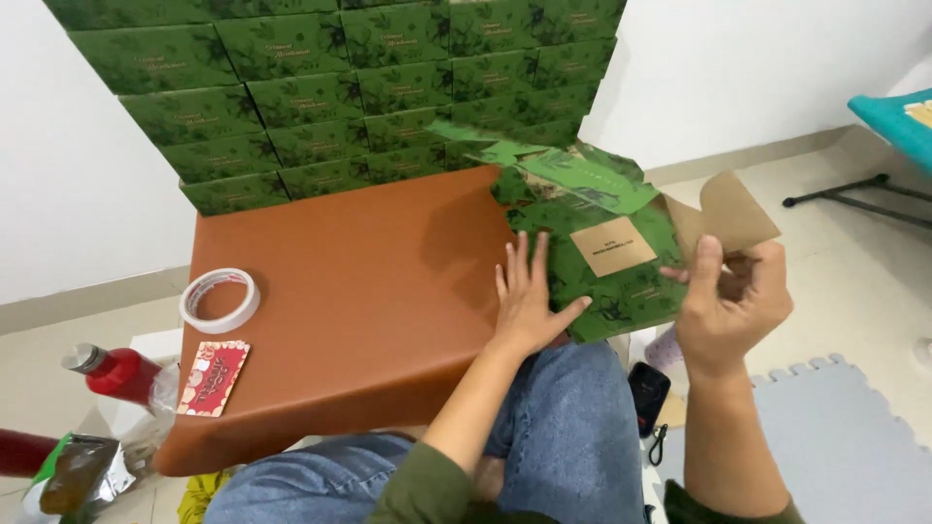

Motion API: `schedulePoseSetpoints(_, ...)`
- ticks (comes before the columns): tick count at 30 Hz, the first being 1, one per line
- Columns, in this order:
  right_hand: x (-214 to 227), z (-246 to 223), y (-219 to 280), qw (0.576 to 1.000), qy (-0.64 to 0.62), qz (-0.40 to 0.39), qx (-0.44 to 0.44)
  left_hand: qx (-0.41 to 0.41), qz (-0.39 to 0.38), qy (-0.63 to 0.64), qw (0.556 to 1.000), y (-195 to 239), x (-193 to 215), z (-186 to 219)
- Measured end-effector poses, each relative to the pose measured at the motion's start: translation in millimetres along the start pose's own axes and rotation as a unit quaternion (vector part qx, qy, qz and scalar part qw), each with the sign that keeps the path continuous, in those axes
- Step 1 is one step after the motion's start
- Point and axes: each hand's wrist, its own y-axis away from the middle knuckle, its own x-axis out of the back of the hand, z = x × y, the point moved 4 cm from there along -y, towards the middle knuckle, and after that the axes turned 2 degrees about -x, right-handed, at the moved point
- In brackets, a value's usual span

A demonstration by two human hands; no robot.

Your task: Folding cardboard templates into boxes, placing small items inside, and stacking the finished products.

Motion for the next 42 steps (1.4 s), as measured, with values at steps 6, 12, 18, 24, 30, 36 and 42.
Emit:
schedulePoseSetpoints(6,-22.3,37.8,22.6,0.884,-0.343,0.035,-0.317,-0.135,0.166,-0.016,0.977,81.6,85.3,21.7)
schedulePoseSetpoints(12,-77.5,21.5,64.0,0.752,-0.526,0.029,-0.397,-0.119,0.185,-0.04,0.975,107.3,87.7,32.5)
schedulePoseSetpoints(18,-102.1,-57.2,77.3,0.716,-0.569,-0.054,-0.4,-0.091,0.259,0.04,0.961,101.5,122.5,52.7)
schedulePoseSetpoints(24,-102.9,-31.6,74.2,0.686,-0.576,0.043,-0.443,-0.051,0.254,-0.069,0.964,106.9,184.2,73.4)
schedulePoseSetpoints(30,-102.2,46.4,108.5,0.67,-0.545,0.013,-0.504,-0.077,0.262,-0.241,0.931,132.3,226.9,66.5)
schedulePoseSetpoints(36,-100.9,75.1,162.5,0.698,-0.47,-0.034,-0.539,-0.009,0.144,-0.169,0.975,150.9,218.2,26.1)
schedulePoseSetpoints(42,-113.8,74.7,167.9,0.722,-0.447,-0.107,-0.517,0.032,0.141,-0.184,0.972,155.2,217.6,-3.6)
